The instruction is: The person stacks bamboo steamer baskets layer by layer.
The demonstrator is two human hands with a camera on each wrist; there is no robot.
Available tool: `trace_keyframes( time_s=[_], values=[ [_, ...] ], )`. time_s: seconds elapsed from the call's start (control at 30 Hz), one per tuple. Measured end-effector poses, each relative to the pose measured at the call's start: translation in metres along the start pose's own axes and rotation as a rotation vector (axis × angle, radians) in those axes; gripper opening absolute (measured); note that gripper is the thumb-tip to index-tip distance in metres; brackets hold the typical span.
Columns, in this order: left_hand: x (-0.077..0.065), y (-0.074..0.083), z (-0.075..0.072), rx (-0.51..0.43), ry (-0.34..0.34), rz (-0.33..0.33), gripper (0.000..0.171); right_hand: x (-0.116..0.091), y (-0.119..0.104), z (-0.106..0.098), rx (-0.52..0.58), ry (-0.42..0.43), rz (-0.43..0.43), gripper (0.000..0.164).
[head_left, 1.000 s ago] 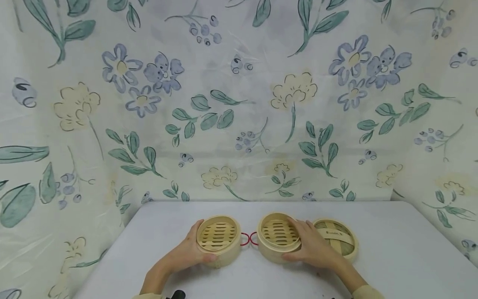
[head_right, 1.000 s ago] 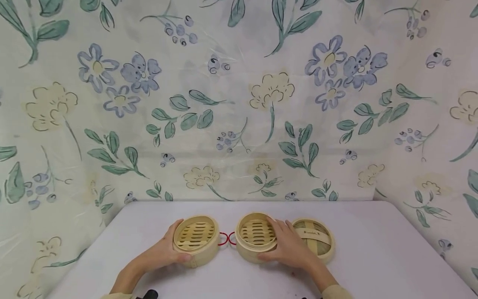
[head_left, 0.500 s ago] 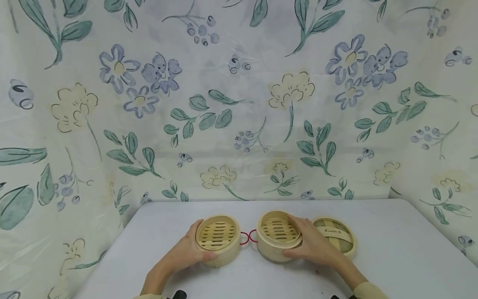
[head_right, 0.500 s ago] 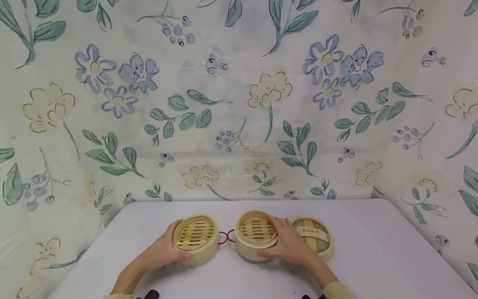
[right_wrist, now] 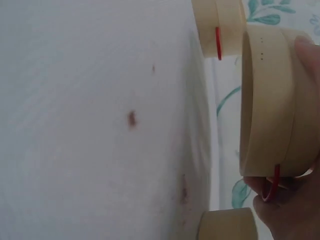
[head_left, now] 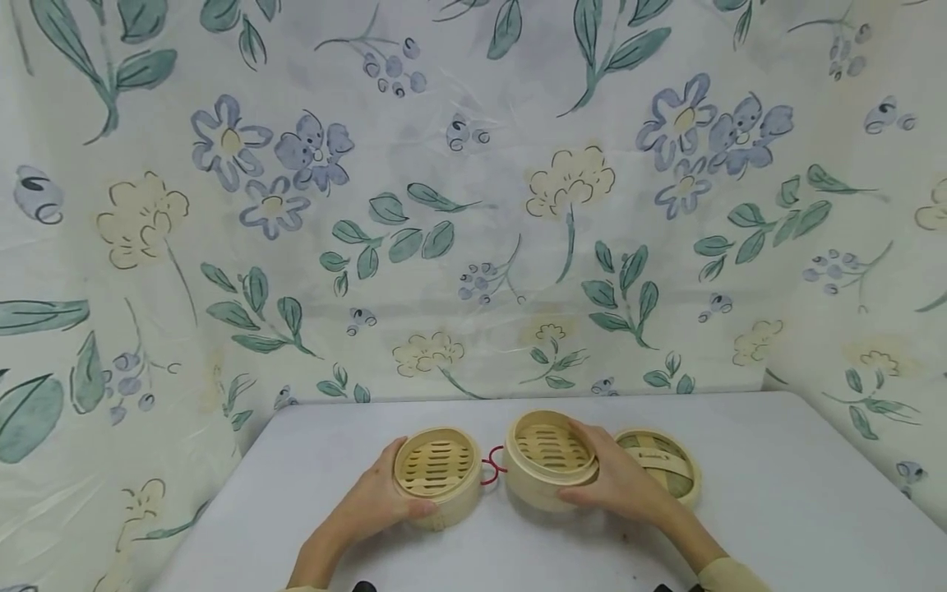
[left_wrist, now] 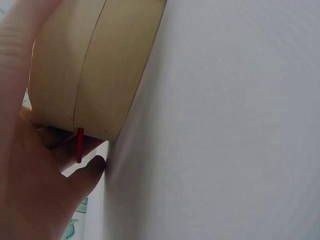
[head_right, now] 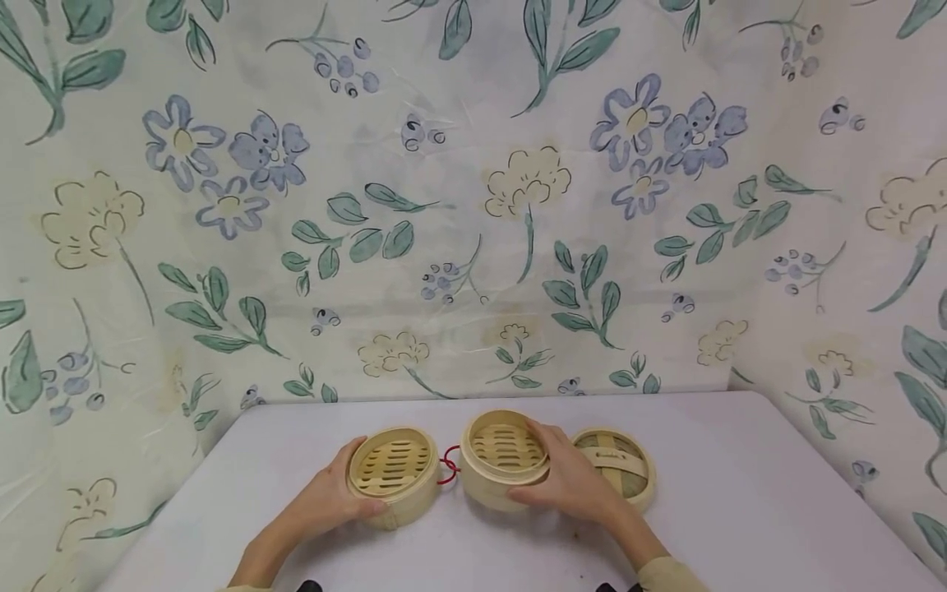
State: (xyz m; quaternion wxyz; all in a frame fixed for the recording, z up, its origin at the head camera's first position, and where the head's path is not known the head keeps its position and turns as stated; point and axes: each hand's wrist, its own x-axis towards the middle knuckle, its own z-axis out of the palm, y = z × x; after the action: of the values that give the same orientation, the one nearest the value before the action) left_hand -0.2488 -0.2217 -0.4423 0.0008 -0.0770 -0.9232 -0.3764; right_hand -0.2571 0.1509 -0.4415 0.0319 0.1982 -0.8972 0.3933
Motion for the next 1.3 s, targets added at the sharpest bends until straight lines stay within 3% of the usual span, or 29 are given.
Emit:
trace_keyframes(
  time_s=[0.17, 0.47, 0.67, 0.83, 1.3],
  values=[
    [0.001, 0.005, 0.004, 0.023, 0.016, 0.043, 0.125, 0.001, -0.007, -0.002, -0.007, 0.032, -0.023, 0.108],
    [-0.001, 0.011, 0.005, 0.047, 0.000, 0.023, 0.125, 0.012, -0.023, 0.004, 0.052, 0.048, -0.043, 0.110],
    [0.002, 0.013, 0.013, 0.035, 0.011, 0.041, 0.125, 0.017, -0.034, 0.005, 0.031, 0.068, -0.046, 0.111],
    [0.004, 0.016, 0.020, 0.026, 0.020, 0.056, 0.125, 0.024, -0.044, 0.008, -0.014, 0.055, -0.057, 0.112],
    [0.004, 0.018, 0.021, 0.010, 0.006, 0.082, 0.116, 0.039, -0.067, 0.030, -0.055, -0.034, -0.085, 0.113]
  ],
)
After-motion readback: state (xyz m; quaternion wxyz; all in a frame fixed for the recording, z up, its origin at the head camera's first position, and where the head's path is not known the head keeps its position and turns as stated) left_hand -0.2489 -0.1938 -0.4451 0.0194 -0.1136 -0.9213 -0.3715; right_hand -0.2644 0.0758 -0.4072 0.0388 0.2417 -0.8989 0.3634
